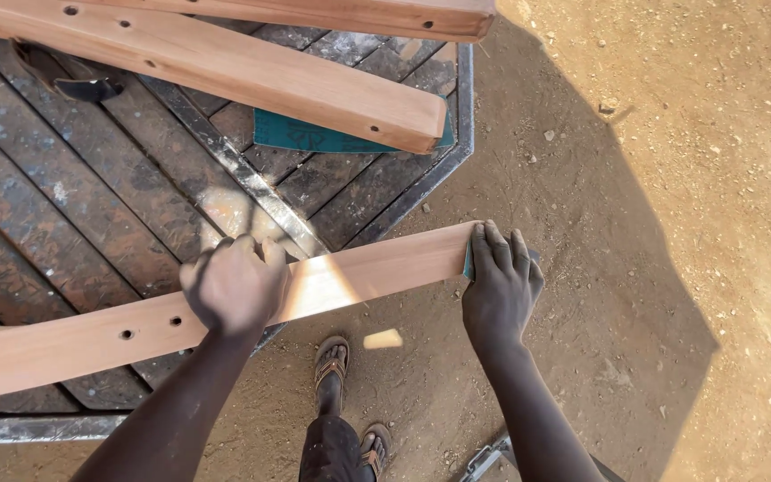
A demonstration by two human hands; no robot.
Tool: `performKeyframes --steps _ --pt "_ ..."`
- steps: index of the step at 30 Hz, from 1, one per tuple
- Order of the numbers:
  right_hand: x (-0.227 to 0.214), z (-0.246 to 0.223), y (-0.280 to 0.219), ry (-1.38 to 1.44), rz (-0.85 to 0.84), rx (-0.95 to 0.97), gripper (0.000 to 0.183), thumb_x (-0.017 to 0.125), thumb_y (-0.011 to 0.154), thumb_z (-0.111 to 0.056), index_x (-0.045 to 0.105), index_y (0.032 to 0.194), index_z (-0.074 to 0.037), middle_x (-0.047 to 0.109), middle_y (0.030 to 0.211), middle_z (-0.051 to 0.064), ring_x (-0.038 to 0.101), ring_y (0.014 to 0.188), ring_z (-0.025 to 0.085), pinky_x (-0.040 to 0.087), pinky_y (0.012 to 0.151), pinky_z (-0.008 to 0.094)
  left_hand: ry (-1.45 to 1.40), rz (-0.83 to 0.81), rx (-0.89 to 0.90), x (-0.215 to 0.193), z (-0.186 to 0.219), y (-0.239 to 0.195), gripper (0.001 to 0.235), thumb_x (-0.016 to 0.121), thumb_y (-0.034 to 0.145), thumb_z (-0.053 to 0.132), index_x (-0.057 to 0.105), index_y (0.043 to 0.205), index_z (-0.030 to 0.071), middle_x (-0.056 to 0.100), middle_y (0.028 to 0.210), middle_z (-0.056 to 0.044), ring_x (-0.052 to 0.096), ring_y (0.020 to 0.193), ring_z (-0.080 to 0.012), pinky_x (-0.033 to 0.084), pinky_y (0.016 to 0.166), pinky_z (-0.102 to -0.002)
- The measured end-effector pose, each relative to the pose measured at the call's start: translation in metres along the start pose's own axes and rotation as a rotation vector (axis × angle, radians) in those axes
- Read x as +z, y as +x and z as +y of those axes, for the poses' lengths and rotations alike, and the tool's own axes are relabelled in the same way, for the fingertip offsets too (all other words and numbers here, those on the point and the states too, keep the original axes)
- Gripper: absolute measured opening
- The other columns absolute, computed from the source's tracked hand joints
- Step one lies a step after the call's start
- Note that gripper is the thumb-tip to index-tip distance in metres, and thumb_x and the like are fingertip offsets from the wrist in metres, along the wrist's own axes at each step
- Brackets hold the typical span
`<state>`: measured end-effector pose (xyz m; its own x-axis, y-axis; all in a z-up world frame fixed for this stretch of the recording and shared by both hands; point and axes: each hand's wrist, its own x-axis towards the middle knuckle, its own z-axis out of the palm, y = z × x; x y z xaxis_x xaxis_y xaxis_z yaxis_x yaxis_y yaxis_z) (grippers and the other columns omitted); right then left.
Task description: Sanding wooden furniture components with sandpaper to smooth the surface.
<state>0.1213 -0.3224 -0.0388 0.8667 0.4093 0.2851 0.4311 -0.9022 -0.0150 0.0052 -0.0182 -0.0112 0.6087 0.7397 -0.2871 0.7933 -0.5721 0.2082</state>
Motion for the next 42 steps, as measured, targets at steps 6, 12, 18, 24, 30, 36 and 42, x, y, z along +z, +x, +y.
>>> performKeyframes --steps 6,12,18,24,30,36,42 --pt "-0.016 -0.016 0.011 0.005 -0.064 -0.028 0.069 0.064 0.073 -0.007 0.064 0.139 -0.027 0.052 0.147 -0.009 0.045 0.129 0.027 0.046 0.09 0.05 -0.023 -0.033 0.003 -0.003 -0.002 0.002 0.052 0.042 0.1 0.06 0.066 0.08 0.019 0.068 0.095 -0.008 0.067 0.105 -0.0296 0.048 0.093 -0.039" --pt "-0.013 -0.013 0.013 -0.053 -0.105 -0.06 0.069 0.062 0.077 -0.012 0.059 0.144 -0.03 0.052 0.144 -0.012 0.049 0.12 0.024 0.043 0.084 0.044 0.024 0.002 0.017 -0.01 0.001 -0.003 0.048 0.041 0.102 0.053 0.066 0.08 0.019 0.07 0.094 -0.009 0.069 0.104 -0.0291 0.05 0.092 -0.038" --pt "-0.014 -0.022 -0.005 -0.093 -0.168 0.004 0.069 0.066 0.077 -0.017 0.057 0.144 -0.03 0.054 0.141 -0.009 0.052 0.115 0.027 0.045 0.08 0.046 0.03 0.006 -0.007 0.002 -0.004 -0.002 0.05 0.041 0.1 0.059 0.063 0.077 0.021 0.069 0.095 -0.005 0.066 0.105 -0.0284 0.041 0.096 -0.039" --pt "-0.027 -0.027 0.018 -0.072 -0.171 0.098 0.067 0.065 0.08 -0.009 0.057 0.145 -0.025 0.05 0.138 -0.006 0.048 0.11 0.031 0.041 0.081 0.045 -0.02 0.008 0.025 -0.007 -0.001 -0.004 0.042 0.044 0.098 0.05 0.062 0.079 0.018 0.068 0.094 -0.01 0.068 0.104 -0.0311 0.046 0.095 -0.041" --pt "-0.019 -0.027 0.021 -0.077 -0.183 0.164 0.068 0.066 0.079 -0.009 0.057 0.145 -0.024 0.05 0.138 -0.007 0.047 0.11 0.031 0.041 0.083 0.046 -0.005 0.04 0.048 0.008 -0.004 0.008 0.043 0.043 0.097 0.052 0.063 0.079 0.019 0.07 0.094 -0.01 0.069 0.104 -0.0321 0.043 0.097 -0.044" --pt "-0.019 -0.013 0.005 -0.115 -0.162 0.099 0.067 0.063 0.08 -0.009 0.058 0.145 -0.025 0.05 0.138 -0.006 0.048 0.109 0.031 0.041 0.08 0.045 0.068 0.026 0.062 0.02 -0.011 0.011 0.043 0.045 0.096 0.059 0.063 0.079 0.024 0.07 0.093 -0.004 0.07 0.102 -0.0271 0.041 0.097 -0.041" --pt "-0.028 -0.021 -0.003 -0.094 -0.192 0.102 0.062 0.061 0.083 -0.012 0.058 0.144 -0.026 0.05 0.139 -0.007 0.048 0.11 0.029 0.04 0.081 0.044 0.061 0.024 0.051 0.013 -0.011 0.008 0.042 0.042 0.098 0.054 0.061 0.078 0.022 0.071 0.095 -0.006 0.07 0.104 -0.0289 0.042 0.096 -0.042"
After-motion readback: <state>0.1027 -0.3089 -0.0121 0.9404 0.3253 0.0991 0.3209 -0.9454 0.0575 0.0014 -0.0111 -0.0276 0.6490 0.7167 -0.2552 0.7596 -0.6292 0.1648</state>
